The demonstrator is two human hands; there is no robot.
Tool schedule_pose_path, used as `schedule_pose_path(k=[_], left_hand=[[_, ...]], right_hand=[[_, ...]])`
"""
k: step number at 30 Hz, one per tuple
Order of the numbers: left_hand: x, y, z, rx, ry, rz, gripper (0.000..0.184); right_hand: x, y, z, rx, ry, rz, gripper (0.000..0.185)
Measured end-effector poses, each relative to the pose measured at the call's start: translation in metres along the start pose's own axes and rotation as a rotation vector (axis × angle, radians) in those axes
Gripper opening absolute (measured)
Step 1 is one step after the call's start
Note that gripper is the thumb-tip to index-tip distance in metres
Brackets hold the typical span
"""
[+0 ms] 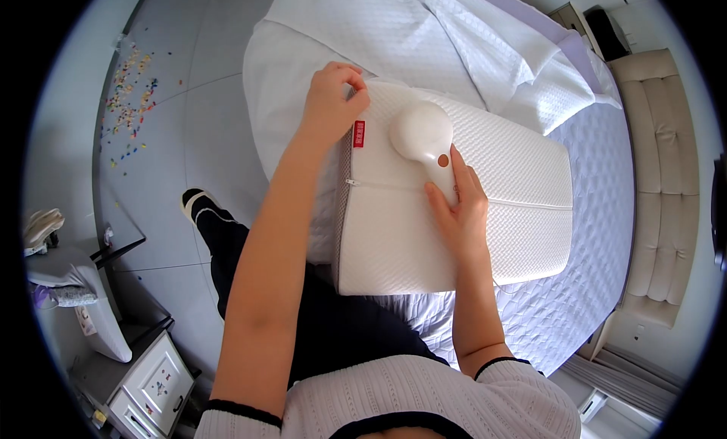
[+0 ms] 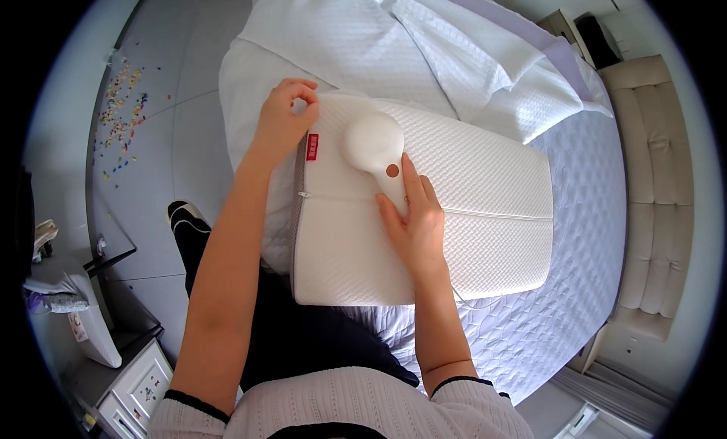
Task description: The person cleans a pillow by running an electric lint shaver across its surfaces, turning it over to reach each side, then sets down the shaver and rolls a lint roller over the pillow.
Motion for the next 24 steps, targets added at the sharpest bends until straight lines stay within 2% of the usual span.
schedule_pose_path(k=[3, 5, 6, 8, 9, 11, 17, 21, 24], left_hand=[[0.029, -0.002, 0.001, 0.026, 0.036, 0.086, 0.009], [0.052, 0.000, -0.008, 0.197, 0.068, 0.198, 0.014], [0.049, 0.000, -0.014, 0.196, 0.066, 0.201, 0.014], [0.036, -0.001, -0.009, -0.158, -0.034, 0.145, 0.020], [0.031, 0.001, -0.002, -0.158, -0.036, 0.147, 0.020], [-0.005, 0.006, 0.019, -0.178, -0.132, -0.087, 0.023], [-0.030, 0.004, 0.024, -0.279, -0.391, -0.066, 0.010], [-0.029, 0.002, 0.026, -0.308, -0.369, -0.045, 0.009], [-0.028, -0.003, 0.018, -0.232, -0.243, -0.024, 0.009]], right_hand=[[0.000, 0.001, -0.001, 0.004, -0.011, 0.009, 0.065], [0.000, 0.002, 0.001, 0.000, 0.019, 0.005, 0.064], [0.000, 0.002, 0.001, 0.003, 0.017, 0.005, 0.064], [-0.001, 0.001, 0.002, -0.005, 0.039, -0.002, 0.064], [-0.003, 0.001, 0.002, -0.003, 0.037, -0.003, 0.064], [-0.002, 0.002, 0.005, -0.009, -0.013, 0.007, 0.065], [-0.001, 0.001, 0.000, 0.040, 0.005, 0.026, 0.066], [-0.002, 0.001, 0.003, -0.006, 0.031, -0.007, 0.067], [-0.001, 0.001, 0.002, -0.006, 0.019, 0.000, 0.067]])
Point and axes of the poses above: each hand's wrist, its own y-axis away from the middle knuckle, its own x-axis out of the back of the hand, z = x × y, the point moved 7 cm from there along -y, towards the middle knuckle, and after that the axes turned 6 degrees about y, right-handed, at the moved point
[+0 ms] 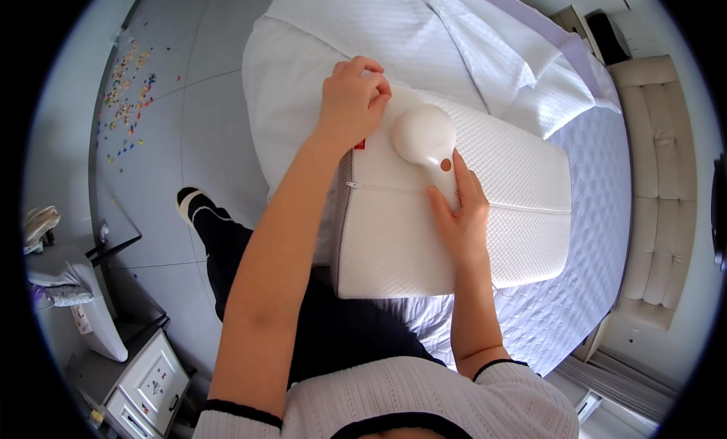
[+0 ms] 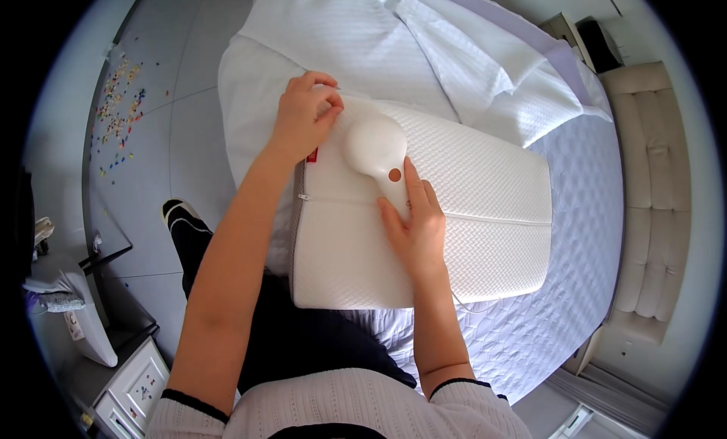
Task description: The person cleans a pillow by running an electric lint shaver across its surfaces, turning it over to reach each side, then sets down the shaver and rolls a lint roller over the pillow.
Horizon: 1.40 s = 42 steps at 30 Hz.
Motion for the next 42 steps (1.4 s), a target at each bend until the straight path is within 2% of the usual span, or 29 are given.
schedule_pose_path(k=[6, 8, 9, 11, 12, 14, 18, 21, 24, 25, 30, 33, 36, 38, 40, 42], left_hand=[[0.017, -0.003, -0.006, 0.212, 0.342, 0.051, 0.002], [0.024, -0.001, -0.010, 0.335, 0.431, 0.045, 0.008], [0.025, 0.001, -0.014, 0.333, 0.429, 0.045, 0.008], [0.030, 0.006, -0.033, 0.424, 0.620, 0.117, 0.014], [0.040, 0.005, -0.037, 0.424, 0.609, 0.126, 0.014], [0.062, 0.014, -0.057, 0.637, 0.750, 0.154, 0.018], [0.141, 0.035, -0.104, 0.707, 0.785, 0.395, 0.018], [0.203, 0.065, -0.136, 0.735, 0.750, 0.562, 0.014], [0.262, 0.088, -0.149, 0.761, 0.655, 0.615, 0.017], [0.279, 0.094, -0.151, 0.752, 0.638, 0.631, 0.017], [0.355, 0.111, -0.152, 0.815, 0.338, 0.734, 0.026], [0.376, 0.108, -0.137, 0.713, 0.253, 0.837, 0.024], [0.377, 0.106, -0.119, 0.747, 0.239, 0.855, 0.023], [0.380, 0.114, -0.140, 0.743, 0.210, 0.850, 0.024], [0.356, 0.107, -0.152, 0.745, 0.212, 0.814, 0.027], [0.332, 0.109, -0.144, 0.690, 0.285, 0.930, 0.032]], right_hand=[[0.000, 0.002, 0.003, -0.006, -0.016, -0.001, 0.067], [0.000, 0.002, 0.002, 0.013, -0.029, 0.018, 0.066], [0.001, 0.002, 0.002, 0.014, -0.031, 0.020, 0.066], [0.001, 0.002, 0.000, 0.003, -0.032, 0.007, 0.065], [0.001, 0.002, -0.001, 0.011, -0.042, 0.005, 0.065], [0.001, 0.004, 0.002, 0.003, -0.070, 0.023, 0.064], [-0.001, 0.003, 0.002, -0.018, -0.098, 0.007, 0.062], [0.000, 0.002, -0.001, 0.019, -0.077, -0.008, 0.061], [-0.001, 0.002, -0.002, 0.051, -0.096, -0.032, 0.061], [0.001, 0.002, -0.007, -0.027, -0.097, -0.095, 0.062], [0.000, 0.009, -0.008, -0.011, -0.133, -0.139, 0.061], [0.002, 0.016, -0.007, 0.008, -0.132, -0.133, 0.061], [0.003, 0.019, -0.005, 0.025, -0.154, -0.125, 0.061], [0.001, 0.019, -0.001, 0.018, -0.166, -0.119, 0.061], [0.004, 0.021, -0.003, 0.082, -0.173, -0.077, 0.060], [0.011, 0.021, -0.011, 0.043, -0.156, -0.097, 0.060]])
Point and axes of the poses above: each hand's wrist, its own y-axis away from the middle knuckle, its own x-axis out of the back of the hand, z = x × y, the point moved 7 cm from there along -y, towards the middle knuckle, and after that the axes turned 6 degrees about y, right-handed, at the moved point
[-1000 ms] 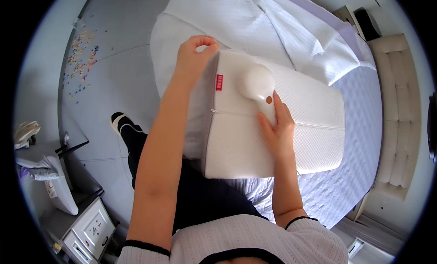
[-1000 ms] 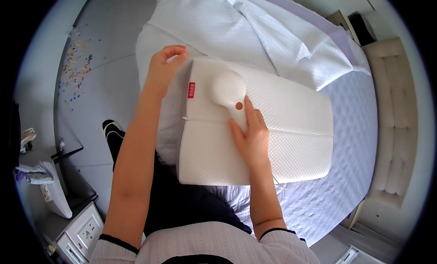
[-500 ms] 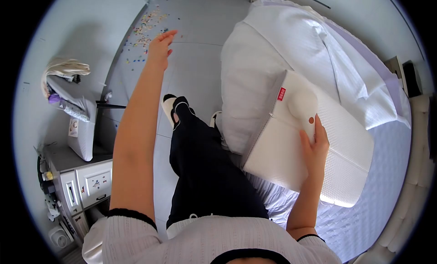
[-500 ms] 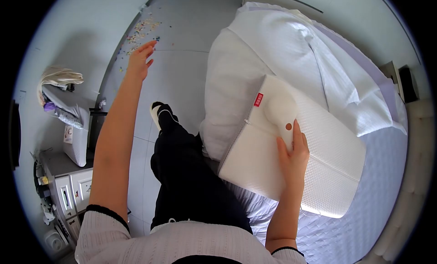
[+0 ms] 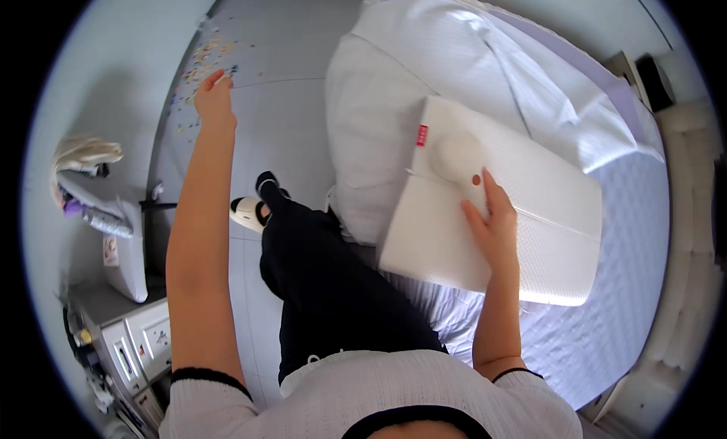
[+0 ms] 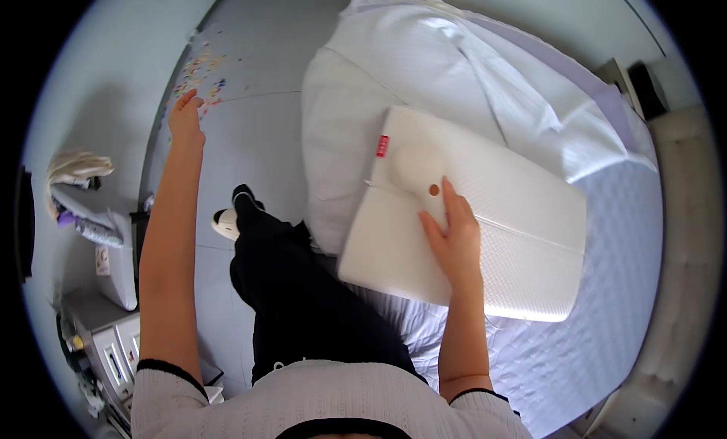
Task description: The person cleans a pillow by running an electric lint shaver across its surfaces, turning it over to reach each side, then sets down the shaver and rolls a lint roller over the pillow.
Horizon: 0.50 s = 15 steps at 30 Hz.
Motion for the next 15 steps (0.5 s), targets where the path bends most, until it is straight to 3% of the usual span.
schedule_pose_path(k=[2, 4, 8, 10, 11, 13, 15], left_hand=[[-0.037, 0.045, 0.000, 0.083, 0.046, 0.022, 0.038], [-0.081, 0.094, -0.017, 0.394, 0.214, -0.113, 0.048], [-0.154, 0.204, -0.009, 0.491, 0.221, -0.430, 0.047], [-0.176, 0.237, -0.007, 0.296, -0.030, -0.572, 0.047], [-0.178, 0.251, -0.014, 0.301, -0.029, -0.578, 0.047], [-0.188, 0.281, 0.014, -0.492, -0.544, -0.705, 0.044], [-0.188, 0.290, 0.005, -0.414, -0.551, -0.794, 0.042]], right_hand=[[0.008, -0.002, 0.004, -0.027, 0.002, -0.026, 0.060], [0.022, -0.003, 0.007, 0.054, 0.135, 0.060, 0.056], [0.049, -0.009, 0.037, -0.101, 0.228, 0.166, 0.053], [0.054, -0.010, 0.043, -0.281, 0.146, 0.123, 0.052], [0.054, -0.010, 0.036, -0.211, 0.167, 0.139, 0.053], [0.046, -0.007, 0.032, -0.171, 0.172, 0.138, 0.054], [0.037, -0.006, 0.028, -0.148, 0.149, 0.124, 0.056]])
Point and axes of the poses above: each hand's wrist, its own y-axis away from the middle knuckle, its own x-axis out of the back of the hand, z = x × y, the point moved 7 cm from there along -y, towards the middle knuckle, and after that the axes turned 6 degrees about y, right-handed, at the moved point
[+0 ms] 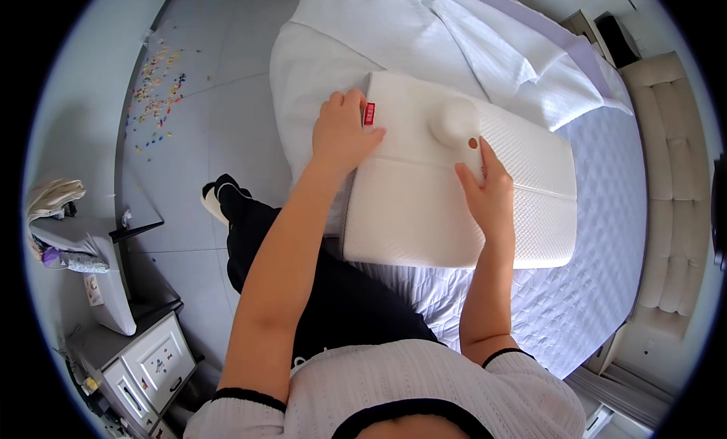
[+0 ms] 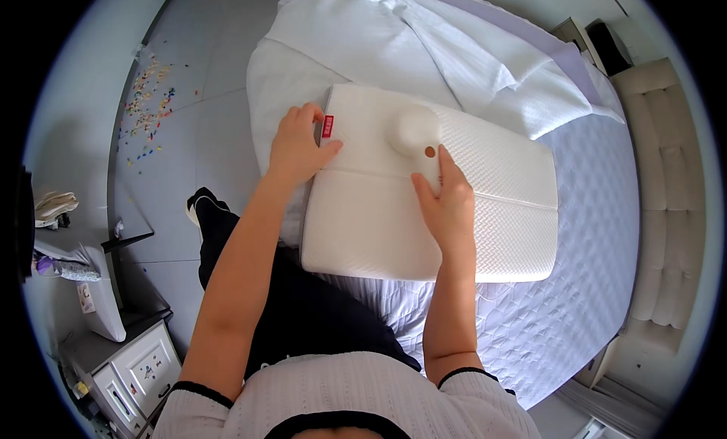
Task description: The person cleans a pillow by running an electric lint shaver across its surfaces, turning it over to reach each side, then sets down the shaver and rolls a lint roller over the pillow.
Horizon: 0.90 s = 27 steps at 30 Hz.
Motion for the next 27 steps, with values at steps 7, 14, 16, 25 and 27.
schedule_pose_path(k=[7, 14, 16, 25, 27], left_hand=[[-0.008, -0.010, -0.012, -0.058, 0.037, -0.049, 0.020], [-0.008, -0.019, -0.037, 0.017, 0.238, -0.073, 0.011], [-0.021, -0.019, -0.056, 0.328, 0.582, -0.263, 0.010], [-0.018, -0.014, -0.054, 0.346, 0.590, -0.270, 0.011], [-0.017, -0.012, -0.053, 0.349, 0.604, -0.262, 0.011]], right_hand=[[-0.021, -0.020, -0.016, -0.059, -0.011, -0.064, 0.058], [-0.045, -0.025, -0.049, 0.136, 0.005, -0.140, 0.059], [-0.043, -0.016, -0.059, 0.143, -0.037, -0.189, 0.059], [0.016, 0.023, 0.012, -0.073, -0.053, -0.083, 0.056], [0.032, 0.031, 0.025, -0.068, -0.028, -0.002, 0.054]])
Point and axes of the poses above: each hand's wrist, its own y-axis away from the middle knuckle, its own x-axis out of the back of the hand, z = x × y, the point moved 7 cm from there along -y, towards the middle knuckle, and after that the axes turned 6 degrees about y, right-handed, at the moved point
